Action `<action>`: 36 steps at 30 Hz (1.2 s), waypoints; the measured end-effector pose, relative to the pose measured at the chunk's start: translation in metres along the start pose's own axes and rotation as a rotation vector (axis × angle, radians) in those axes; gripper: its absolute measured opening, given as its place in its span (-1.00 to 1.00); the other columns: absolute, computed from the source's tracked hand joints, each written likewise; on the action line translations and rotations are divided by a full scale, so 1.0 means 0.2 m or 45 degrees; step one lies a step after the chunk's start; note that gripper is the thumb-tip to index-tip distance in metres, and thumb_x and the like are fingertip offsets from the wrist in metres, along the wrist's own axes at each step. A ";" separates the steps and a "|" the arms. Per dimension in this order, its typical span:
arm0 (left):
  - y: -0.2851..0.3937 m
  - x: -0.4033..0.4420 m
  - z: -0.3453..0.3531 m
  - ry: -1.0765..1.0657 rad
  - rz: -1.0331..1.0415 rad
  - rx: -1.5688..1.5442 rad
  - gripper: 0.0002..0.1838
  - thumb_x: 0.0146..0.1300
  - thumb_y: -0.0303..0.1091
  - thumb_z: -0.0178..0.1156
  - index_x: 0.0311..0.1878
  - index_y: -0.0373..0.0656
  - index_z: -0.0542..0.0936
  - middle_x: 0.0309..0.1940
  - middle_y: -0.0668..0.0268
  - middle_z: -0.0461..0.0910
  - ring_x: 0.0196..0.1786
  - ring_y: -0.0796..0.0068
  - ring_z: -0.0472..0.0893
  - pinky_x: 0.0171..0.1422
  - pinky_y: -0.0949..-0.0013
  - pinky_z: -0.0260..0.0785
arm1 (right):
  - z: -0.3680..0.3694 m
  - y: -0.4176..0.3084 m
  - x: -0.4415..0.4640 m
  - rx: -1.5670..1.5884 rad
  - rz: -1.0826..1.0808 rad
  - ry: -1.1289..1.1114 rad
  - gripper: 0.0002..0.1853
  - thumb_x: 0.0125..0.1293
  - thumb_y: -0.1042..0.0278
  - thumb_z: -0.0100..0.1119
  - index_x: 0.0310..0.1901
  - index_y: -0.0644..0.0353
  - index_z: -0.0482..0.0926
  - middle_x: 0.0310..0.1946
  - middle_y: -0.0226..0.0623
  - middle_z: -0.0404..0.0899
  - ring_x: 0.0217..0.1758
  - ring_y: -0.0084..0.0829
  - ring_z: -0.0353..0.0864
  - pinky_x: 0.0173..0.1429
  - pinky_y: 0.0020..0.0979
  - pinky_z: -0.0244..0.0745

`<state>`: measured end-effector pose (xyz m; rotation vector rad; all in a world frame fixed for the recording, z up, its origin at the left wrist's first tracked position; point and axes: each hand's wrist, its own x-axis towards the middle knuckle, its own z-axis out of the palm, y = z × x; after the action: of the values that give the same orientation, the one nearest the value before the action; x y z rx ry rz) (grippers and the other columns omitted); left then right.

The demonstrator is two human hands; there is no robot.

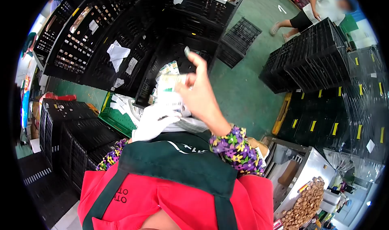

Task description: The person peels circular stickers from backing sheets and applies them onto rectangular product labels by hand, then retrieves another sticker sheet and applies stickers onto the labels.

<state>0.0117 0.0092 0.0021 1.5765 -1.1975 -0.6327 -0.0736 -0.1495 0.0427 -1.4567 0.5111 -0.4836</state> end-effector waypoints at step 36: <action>-0.02 0.00 -0.11 0.578 -0.354 -0.262 -0.88 0.24 -0.44 0.23 -0.20 -0.25 0.63 -0.36 0.34 0.64 -0.34 0.62 0.57 -0.21 0.52 0.40 | -0.40 0.14 -0.15 -0.589 -0.166 0.453 -0.77 0.34 0.39 0.11 0.00 0.20 0.46 -0.29 -0.43 0.45 -0.21 -0.65 0.41 -0.12 -0.48 0.39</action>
<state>0.0328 0.0177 0.0056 1.6112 -0.5656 -0.5169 -0.1447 -0.1934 0.0128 -1.8649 0.8549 -0.7713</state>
